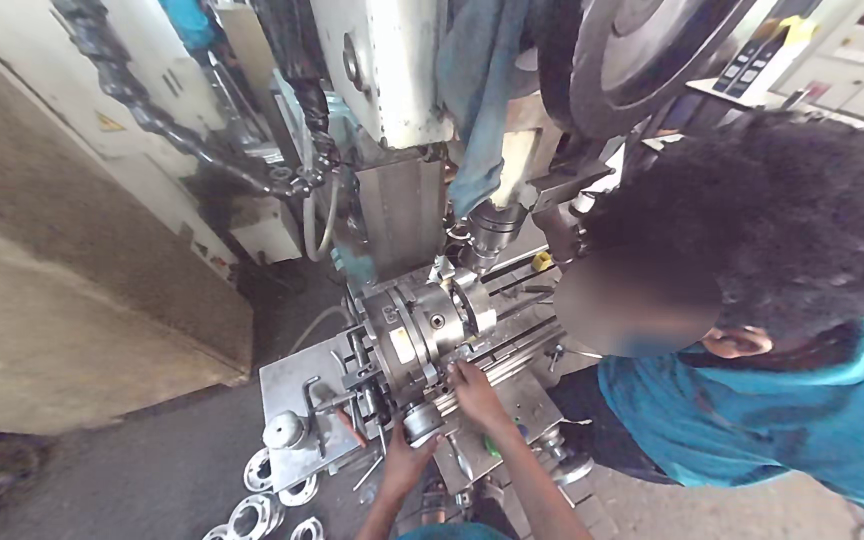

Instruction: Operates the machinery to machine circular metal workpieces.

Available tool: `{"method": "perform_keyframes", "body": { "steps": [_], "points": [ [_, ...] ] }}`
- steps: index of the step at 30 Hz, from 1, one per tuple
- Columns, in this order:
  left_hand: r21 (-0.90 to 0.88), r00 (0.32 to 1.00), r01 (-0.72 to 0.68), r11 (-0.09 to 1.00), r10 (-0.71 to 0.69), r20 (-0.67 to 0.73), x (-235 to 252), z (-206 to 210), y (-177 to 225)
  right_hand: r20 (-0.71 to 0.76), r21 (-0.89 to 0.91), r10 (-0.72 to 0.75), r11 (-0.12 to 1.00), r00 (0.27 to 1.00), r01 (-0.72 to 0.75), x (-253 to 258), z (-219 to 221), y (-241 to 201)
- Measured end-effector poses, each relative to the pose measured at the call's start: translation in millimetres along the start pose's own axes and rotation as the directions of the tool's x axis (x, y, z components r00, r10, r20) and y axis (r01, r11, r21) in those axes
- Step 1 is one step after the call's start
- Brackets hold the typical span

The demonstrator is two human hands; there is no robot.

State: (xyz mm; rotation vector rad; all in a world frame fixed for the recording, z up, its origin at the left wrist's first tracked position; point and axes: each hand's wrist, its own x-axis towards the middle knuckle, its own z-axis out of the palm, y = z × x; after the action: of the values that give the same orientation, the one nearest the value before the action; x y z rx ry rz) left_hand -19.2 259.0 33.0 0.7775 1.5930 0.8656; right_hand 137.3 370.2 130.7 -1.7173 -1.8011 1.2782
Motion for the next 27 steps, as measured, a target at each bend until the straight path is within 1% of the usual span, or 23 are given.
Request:
{"method": "perform_keyframes", "body": {
  "steps": [12, 27],
  "points": [
    [0.000, 1.000, -0.015, 1.000, 0.015, -0.004, 3.1, 0.3, -2.3, -0.003, 0.007, -0.004, 1.000, 1.000, 0.004, 1.9, 0.2, 1.5],
    [0.020, 1.000, 0.003, 1.000, -0.003, -0.003, 2.5, -0.4, 0.5, 0.015, -0.013, -0.016, 1.000, 1.000, 0.016, 4.0, -1.4, 1.7]
  ]
}}
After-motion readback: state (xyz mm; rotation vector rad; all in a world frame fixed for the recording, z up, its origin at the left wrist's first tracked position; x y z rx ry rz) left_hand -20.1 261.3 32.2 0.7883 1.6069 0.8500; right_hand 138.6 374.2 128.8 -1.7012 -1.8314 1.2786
